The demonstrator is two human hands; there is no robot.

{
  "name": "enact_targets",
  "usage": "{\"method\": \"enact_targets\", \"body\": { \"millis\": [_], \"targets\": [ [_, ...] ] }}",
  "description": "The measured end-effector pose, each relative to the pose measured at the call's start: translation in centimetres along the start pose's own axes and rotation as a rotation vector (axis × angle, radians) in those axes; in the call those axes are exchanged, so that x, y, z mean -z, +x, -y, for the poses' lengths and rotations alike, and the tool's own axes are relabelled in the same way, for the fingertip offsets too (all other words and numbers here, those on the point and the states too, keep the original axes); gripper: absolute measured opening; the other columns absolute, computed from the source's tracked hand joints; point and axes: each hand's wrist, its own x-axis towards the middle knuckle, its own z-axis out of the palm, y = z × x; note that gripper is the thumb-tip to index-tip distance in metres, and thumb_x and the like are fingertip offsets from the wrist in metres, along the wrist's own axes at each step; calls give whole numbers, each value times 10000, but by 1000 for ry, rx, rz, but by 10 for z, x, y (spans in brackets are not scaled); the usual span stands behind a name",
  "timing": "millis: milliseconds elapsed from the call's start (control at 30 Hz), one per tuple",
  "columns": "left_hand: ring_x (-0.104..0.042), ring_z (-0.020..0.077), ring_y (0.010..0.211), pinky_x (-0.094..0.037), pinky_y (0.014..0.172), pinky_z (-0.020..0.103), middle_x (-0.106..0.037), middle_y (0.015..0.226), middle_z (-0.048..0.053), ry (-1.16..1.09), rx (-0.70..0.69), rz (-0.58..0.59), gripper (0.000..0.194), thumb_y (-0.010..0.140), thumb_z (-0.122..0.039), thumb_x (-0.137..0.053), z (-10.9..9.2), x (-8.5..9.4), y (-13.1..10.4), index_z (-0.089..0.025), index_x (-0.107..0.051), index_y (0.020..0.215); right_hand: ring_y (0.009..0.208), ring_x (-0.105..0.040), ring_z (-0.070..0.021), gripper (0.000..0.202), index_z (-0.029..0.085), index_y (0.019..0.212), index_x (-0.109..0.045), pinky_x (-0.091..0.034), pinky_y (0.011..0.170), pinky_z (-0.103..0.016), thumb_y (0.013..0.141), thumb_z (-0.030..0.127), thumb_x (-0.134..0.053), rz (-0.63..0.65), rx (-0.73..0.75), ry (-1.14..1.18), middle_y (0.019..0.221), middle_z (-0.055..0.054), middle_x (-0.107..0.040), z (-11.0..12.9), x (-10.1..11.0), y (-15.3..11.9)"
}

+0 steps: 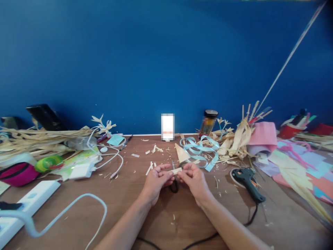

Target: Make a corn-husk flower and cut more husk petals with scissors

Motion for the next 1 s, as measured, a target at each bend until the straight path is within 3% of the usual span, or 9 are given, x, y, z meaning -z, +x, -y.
{"method": "enact_targets", "body": {
  "millis": [200,367,600,867,1000],
  "targets": [
    [-627,126,634,-513,596,216,-662,680,61,-6,-15,31,464,618,-198,-712,1,1,0,-115,-511,1028,569,-587,-126,314,194,789,-432,-450,558,-230,643,333,-673,-5,12,-14,609,23,-629,-1,1,1],
    [-622,119,619,-512,606,221,-629,626,13,-19,-48,68,468,596,-186,-725,3,1,-1,-116,-518,1010,563,-570,-118,290,199,810,-429,-443,565,-234,666,307,-657,11,20,-32,627,26,-615,-3,2,1],
    [-614,111,609,-508,600,219,-618,622,-5,0,-30,62,480,572,-182,-737,0,0,-3,-122,-525,999,543,-568,-132,322,196,806,-429,-448,545,-246,654,361,-660,5,26,-33,605,21,-608,-3,3,1],
    [-633,129,623,-520,556,226,-663,778,73,7,45,35,390,653,-252,-679,-3,0,-2,-142,-548,1003,531,-567,-130,325,201,773,-429,-440,534,-240,641,377,-668,-15,26,-25,571,35,-589,-1,3,1],
    [-627,122,593,-515,535,209,-666,753,82,33,41,38,405,626,-244,-704,-3,1,-1,-126,-556,983,504,-550,-114,323,203,758,-429,-427,519,-225,635,372,-675,-22,32,-15,543,53,-574,-1,3,1]
  ]
}}
